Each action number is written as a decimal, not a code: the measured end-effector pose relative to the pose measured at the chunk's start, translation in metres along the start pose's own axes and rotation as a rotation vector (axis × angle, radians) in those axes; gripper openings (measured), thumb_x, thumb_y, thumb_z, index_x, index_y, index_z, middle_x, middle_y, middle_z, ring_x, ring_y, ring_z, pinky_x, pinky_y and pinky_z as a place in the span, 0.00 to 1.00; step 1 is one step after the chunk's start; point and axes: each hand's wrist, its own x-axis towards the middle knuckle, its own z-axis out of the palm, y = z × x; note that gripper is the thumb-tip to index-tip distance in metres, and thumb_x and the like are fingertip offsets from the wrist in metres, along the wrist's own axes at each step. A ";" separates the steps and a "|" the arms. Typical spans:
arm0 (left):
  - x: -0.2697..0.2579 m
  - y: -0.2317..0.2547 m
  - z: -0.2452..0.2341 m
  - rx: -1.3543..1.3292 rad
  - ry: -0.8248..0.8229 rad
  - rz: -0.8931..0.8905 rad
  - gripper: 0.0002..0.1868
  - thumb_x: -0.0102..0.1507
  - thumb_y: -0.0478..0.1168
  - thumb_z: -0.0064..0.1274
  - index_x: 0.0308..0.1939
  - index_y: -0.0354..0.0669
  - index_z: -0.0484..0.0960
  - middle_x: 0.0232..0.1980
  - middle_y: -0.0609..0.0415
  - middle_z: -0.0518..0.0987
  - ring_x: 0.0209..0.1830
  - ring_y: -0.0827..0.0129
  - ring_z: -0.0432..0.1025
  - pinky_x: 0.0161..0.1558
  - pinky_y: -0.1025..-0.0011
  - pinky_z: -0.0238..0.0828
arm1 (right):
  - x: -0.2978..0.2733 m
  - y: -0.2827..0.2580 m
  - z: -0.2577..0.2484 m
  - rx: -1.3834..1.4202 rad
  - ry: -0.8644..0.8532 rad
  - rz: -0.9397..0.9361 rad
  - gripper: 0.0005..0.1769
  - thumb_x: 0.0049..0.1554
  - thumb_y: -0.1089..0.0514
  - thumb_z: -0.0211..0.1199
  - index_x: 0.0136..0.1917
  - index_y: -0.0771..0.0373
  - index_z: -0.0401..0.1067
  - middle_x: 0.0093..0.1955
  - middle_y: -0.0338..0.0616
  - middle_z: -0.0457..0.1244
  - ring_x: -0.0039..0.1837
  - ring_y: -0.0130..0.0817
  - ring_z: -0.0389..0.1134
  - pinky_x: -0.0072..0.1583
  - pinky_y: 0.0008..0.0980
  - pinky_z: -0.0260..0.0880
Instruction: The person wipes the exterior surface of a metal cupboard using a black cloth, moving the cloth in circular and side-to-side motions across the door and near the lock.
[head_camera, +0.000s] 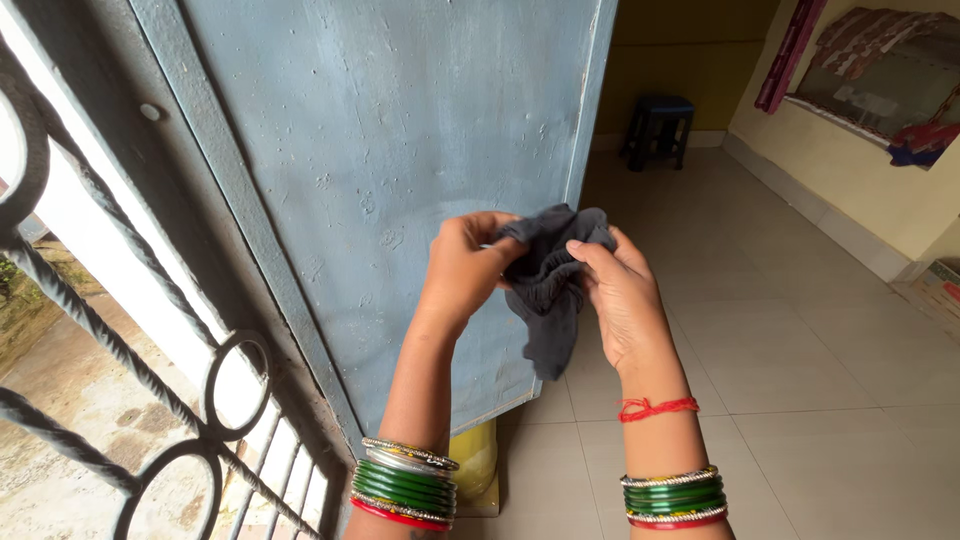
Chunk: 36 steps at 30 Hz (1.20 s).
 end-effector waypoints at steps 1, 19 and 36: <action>-0.001 -0.001 -0.002 0.000 0.001 -0.002 0.14 0.59 0.32 0.56 0.48 0.32 0.87 0.37 0.48 0.86 0.31 0.72 0.78 0.31 0.74 0.77 | 0.004 0.005 -0.004 -0.079 0.024 -0.061 0.17 0.56 0.60 0.61 0.59 0.63 0.73 0.53 0.38 0.68 0.55 0.26 0.68 0.61 0.32 0.66; 0.000 -0.008 -0.030 -0.207 0.513 0.079 0.15 0.63 0.41 0.53 0.52 0.39 0.83 0.39 0.56 0.80 0.30 0.77 0.73 0.27 0.74 0.75 | -0.009 -0.009 0.011 -0.214 0.036 -0.017 0.25 0.59 0.58 0.58 0.67 0.70 0.75 0.55 0.32 0.69 0.57 0.20 0.69 0.50 0.37 0.79; -0.015 0.021 -0.033 -0.105 -0.086 0.088 0.29 0.51 0.23 0.50 0.58 0.33 0.81 0.47 0.54 0.84 0.43 0.74 0.77 0.48 0.75 0.74 | -0.013 -0.017 0.029 -0.355 -0.319 -0.280 0.52 0.47 0.66 0.68 0.82 0.61 0.52 0.70 0.58 0.57 0.66 0.44 0.62 0.64 0.37 0.66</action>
